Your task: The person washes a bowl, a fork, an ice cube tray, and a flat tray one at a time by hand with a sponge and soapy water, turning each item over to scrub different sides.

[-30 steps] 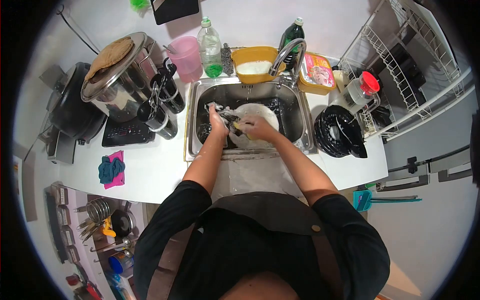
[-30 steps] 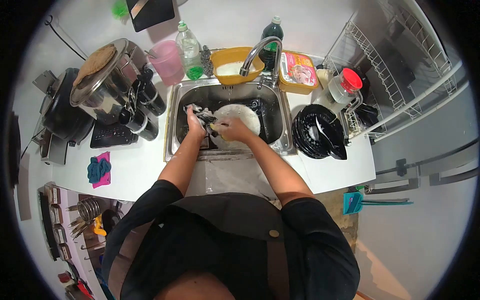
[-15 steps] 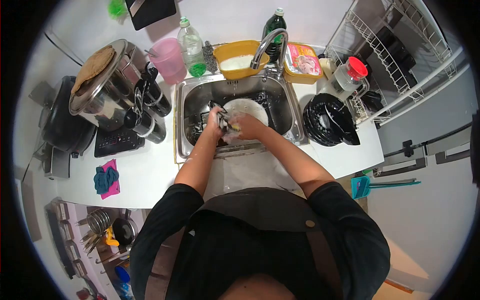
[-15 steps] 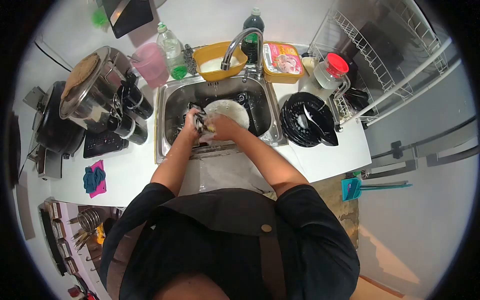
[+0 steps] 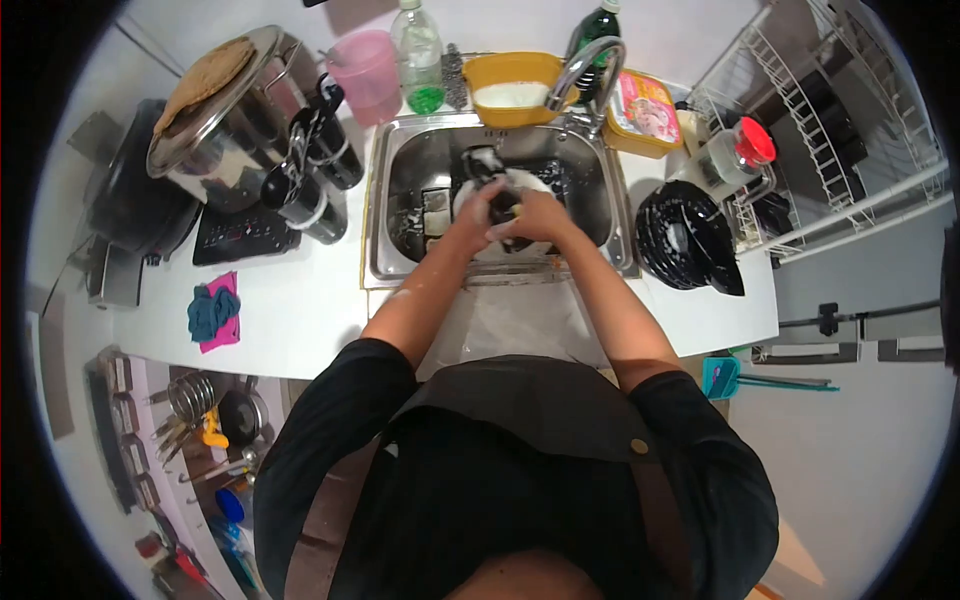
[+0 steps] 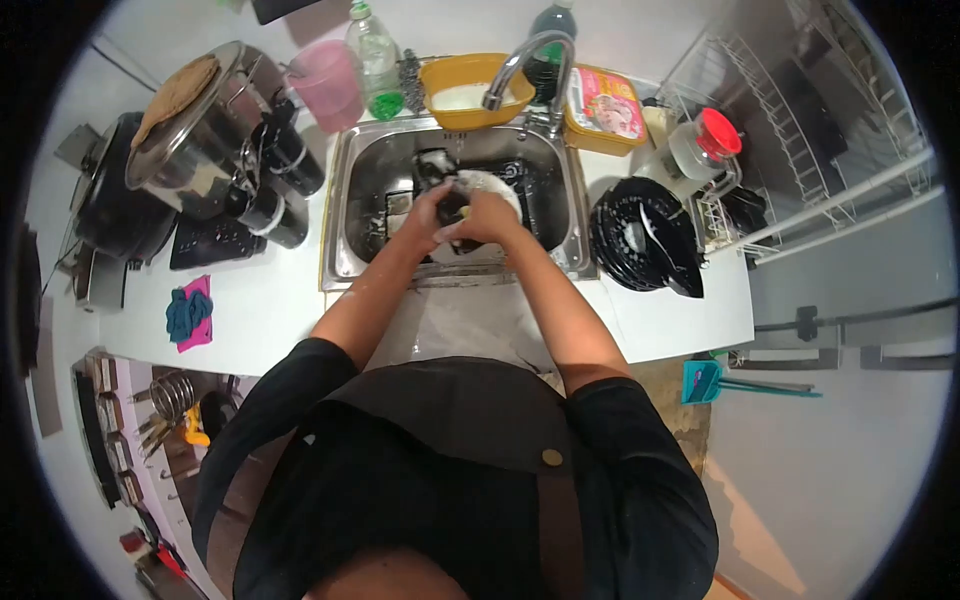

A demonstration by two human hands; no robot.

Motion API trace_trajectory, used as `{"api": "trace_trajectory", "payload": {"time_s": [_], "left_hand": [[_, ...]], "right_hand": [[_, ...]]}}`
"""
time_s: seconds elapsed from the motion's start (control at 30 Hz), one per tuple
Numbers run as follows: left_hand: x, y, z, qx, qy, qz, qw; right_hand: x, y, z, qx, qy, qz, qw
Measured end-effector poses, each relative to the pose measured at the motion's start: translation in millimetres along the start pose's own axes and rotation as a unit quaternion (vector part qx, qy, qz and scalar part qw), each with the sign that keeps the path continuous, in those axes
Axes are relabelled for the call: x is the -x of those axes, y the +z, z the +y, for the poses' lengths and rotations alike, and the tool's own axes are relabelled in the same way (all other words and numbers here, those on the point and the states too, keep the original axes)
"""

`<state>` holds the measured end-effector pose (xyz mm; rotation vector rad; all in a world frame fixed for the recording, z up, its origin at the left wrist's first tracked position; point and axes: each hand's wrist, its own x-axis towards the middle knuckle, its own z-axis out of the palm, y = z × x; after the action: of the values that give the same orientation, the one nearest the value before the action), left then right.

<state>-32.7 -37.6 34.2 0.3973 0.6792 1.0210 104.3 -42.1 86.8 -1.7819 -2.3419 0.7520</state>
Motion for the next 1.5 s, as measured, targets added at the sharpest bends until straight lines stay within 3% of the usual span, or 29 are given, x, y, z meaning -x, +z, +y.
{"api": "trace_trajectory", "payload": {"time_s": [0.07, 0.17, 0.2, 0.27, 0.33, 0.4, 0.47, 0.57, 0.7, 0.8, 0.83, 0.93, 0.97, 1.03, 1.07, 1.13, 1.17, 1.23, 1.3, 1.43, 1.47, 1.5], "left_hand": [[6, 9, -1, -0.014, 0.054, -0.012, 0.998], [23, 16, 16, -0.144, 0.085, 0.072, 0.983], [26, 8, 24, -0.295, 0.128, 0.119, 0.939], [37, -18, 50, -0.566, 0.200, 0.203, 0.774], [92, -9, 82, -0.617, 0.162, 0.189, 0.747], [133, -34, 95, -0.698, 0.124, 0.195, 0.678], [171, -51, 97, -0.730, 0.071, 0.235, 0.637], [208, -91, 90, -0.654, 0.102, 0.267, 0.700], [228, -95, 87, -0.646, 0.100, 0.359, 0.666], [230, -110, 83, -0.762, 0.220, 0.356, 0.493], [230, -99, 82, -0.759, 0.199, 0.384, 0.487], [220, -54, 88, -0.804, 0.221, 0.378, 0.402], [201, -46, 87, -0.786, 0.316, 0.351, 0.400], [152, -17, 87, -0.742, 0.342, 0.258, 0.515], [118, -11, 85, -0.767, 0.226, 0.240, 0.551], [37, -32, 72, -0.798, -0.019, 0.276, 0.536], [-7, -76, 53, -0.833, -0.041, 0.273, 0.479], [-67, -172, 23, -0.812, -0.231, 0.211, 0.493], [-85, -204, -5, -0.803, -0.290, 0.201, 0.480], [-89, -230, -15, -0.812, -0.321, 0.165, 0.459], [-81, -221, -5, -0.840, -0.349, 0.081, 0.408], [-85, -236, -3, -0.758, -0.316, 0.148, 0.551]], "right_hand": [[5, -14, -5, -0.018, -0.036, 0.019, 0.999], [1, -10, -14, -0.055, -0.023, -0.010, 0.998], [-3, 3, -18, -0.083, -0.044, 0.004, 0.996], [-4, 21, -33, -0.190, -0.048, -0.007, 0.981], [9, 40, -64, -0.346, -0.014, -0.061, 0.936], [18, 58, -89, -0.347, -0.026, -0.147, 0.926], [20, 83, -108, -0.380, -0.039, -0.213, 0.899], [20, 76, -126, -0.359, -0.070, -0.217, 0.905], [-27, 91, -89, -0.407, -0.064, -0.175, 0.894], [-42, 64, -45, -0.393, -0.005, -0.099, 0.914], [-50, 62, -26, -0.389, 0.021, -0.082, 0.917], [-54, 39, 18, -0.439, 0.051, -0.014, 0.897], [-43, 24, 19, -0.474, 0.085, -0.004, 0.876], [-43, 18, 35, -0.500, 0.130, 0.003, 0.856], [-44, 22, 38, -0.511, 0.139, 0.005, 0.849], [-41, 26, 41, -0.532, 0.155, 0.016, 0.832], [-42, 32, 46, -0.510, 0.142, 0.006, 0.849], [-26, 28, 41, -0.537, 0.105, 0.015, 0.837], [-12, 16, 40, -0.544, 0.093, 0.027, 0.834], [0, 11, 64, -0.563, 0.136, 0.041, 0.814], [0, 15, 70, -0.575, 0.146, 0.042, 0.804], [1, 17, 70, -0.593, 0.141, 0.055, 0.791]]}}
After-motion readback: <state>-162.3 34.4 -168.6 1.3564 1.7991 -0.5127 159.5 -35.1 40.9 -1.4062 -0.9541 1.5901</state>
